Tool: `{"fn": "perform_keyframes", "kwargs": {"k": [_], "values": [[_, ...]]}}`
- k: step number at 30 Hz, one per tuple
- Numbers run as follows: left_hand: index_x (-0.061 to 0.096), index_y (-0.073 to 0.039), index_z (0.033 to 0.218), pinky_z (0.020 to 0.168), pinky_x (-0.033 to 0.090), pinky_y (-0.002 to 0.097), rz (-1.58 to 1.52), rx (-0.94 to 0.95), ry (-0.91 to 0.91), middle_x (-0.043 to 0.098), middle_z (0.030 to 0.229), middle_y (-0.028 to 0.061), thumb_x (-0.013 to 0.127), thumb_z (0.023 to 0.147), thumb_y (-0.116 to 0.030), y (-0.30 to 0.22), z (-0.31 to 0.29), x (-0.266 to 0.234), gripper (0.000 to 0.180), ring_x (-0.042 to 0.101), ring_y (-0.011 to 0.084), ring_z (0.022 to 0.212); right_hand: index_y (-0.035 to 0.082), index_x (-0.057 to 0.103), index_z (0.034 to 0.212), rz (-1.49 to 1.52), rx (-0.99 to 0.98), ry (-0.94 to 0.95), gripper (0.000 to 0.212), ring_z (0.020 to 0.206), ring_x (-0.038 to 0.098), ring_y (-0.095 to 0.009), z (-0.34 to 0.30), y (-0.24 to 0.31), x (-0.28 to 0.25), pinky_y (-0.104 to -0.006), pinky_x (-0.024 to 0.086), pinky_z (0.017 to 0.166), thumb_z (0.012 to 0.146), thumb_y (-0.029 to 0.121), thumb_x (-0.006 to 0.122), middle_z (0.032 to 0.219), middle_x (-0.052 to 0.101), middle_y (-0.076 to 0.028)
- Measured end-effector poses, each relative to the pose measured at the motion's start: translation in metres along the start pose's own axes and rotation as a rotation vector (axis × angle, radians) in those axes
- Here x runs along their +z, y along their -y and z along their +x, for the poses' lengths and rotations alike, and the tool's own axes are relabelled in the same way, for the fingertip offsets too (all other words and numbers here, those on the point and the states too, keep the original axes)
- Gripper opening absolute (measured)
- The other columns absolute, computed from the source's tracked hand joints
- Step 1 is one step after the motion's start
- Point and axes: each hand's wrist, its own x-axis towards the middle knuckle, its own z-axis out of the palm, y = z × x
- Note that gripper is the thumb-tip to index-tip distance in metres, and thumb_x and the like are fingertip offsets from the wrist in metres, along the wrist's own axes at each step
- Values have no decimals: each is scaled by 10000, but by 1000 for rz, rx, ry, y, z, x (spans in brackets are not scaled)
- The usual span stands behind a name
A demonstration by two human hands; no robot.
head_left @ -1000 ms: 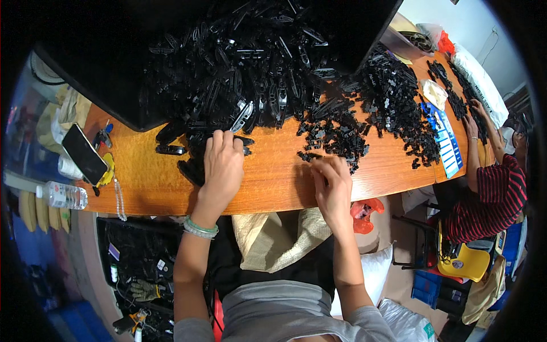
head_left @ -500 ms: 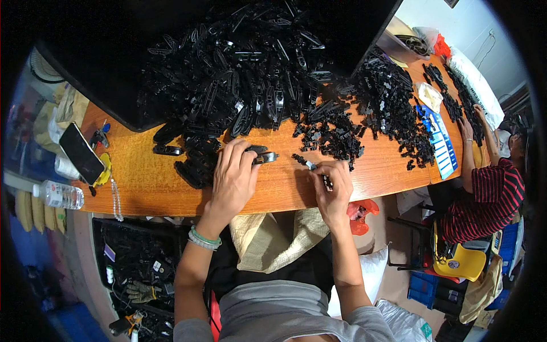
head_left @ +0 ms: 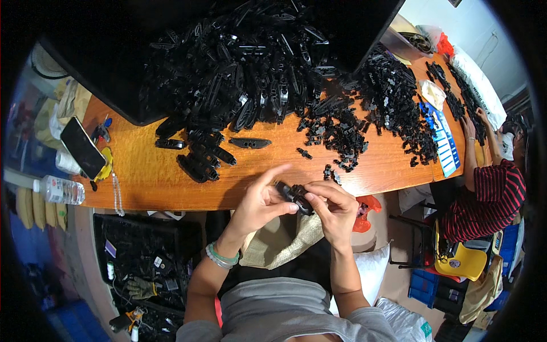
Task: The person assembles plastic components by taking small plastic clips and inserting them into larger plastic pieces by hand.
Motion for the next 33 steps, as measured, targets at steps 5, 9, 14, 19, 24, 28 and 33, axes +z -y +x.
{"fn": "perform_keyframes", "kwargs": {"k": [5, 9, 14, 19, 24, 28, 33], "values": [[544, 67, 1071, 703, 551, 249, 126, -95, 84, 658, 912, 118, 631, 845, 34, -5, -2, -4, 245, 672, 170, 815, -2, 704, 881, -155, -212, 113, 187, 785, 626, -209, -1, 5, -2, -290, 489, 712, 709, -72, 685, 862, 670, -106], [557, 65, 1047, 684, 551, 243, 111, -89, 50, 662, 902, 118, 641, 844, 22, -7, -4, -2, 224, 675, 167, 776, -3, 695, 883, -327, -421, 101, 235, 765, 593, -228, 0, 6, -1, -311, 475, 674, 665, -91, 681, 843, 639, -96], [574, 61, 1024, 678, 547, 233, 191, -16, -55, 652, 875, 95, 631, 845, 23, 0, -5, 6, 191, 664, 139, 763, -13, 684, 924, -418, -459, 109, 263, 765, 592, -234, -3, 1, -2, -306, 470, 671, 668, -74, 688, 843, 631, -103], [593, 61, 1022, 657, 542, 221, 386, 140, -73, 639, 846, 73, 626, 838, 28, 0, -6, 9, 189, 651, 113, 741, -47, 659, 977, -203, -24, 191, 214, 749, 604, -214, -6, 0, -4, -295, 469, 695, 777, 22, 687, 839, 635, -129], [624, 61, 974, 677, 536, 239, 301, -36, 66, 660, 860, 88, 595, 883, -39, -5, -7, 3, 139, 648, 117, 737, -36, 663, 1008, -132, 28, 261, 243, 770, 613, -222, -8, -7, -17, -303, 470, 706, 777, 31, 690, 849, 642, -135], [624, 52, 1033, 657, 519, 277, 714, -14, 283, 672, 875, 121, 612, 878, -67, -15, 9, -18, 196, 664, 180, 732, -7, 672, 1039, -270, 25, 504, 243, 801, 619, -261, -7, -14, -32, -327, 475, 744, 798, 24, 659, 850, 641, -139], [617, 59, 967, 733, 506, 380, 1732, 477, -250, 592, 975, 160, 628, 766, -10, -40, 45, -26, 213, 590, 316, 906, -23, 645, 912, -350, -79, 240, 133, 826, 607, -310, 17, -29, -11, -360, 472, 750, 782, -35, 618, 884, 623, -140]]}}
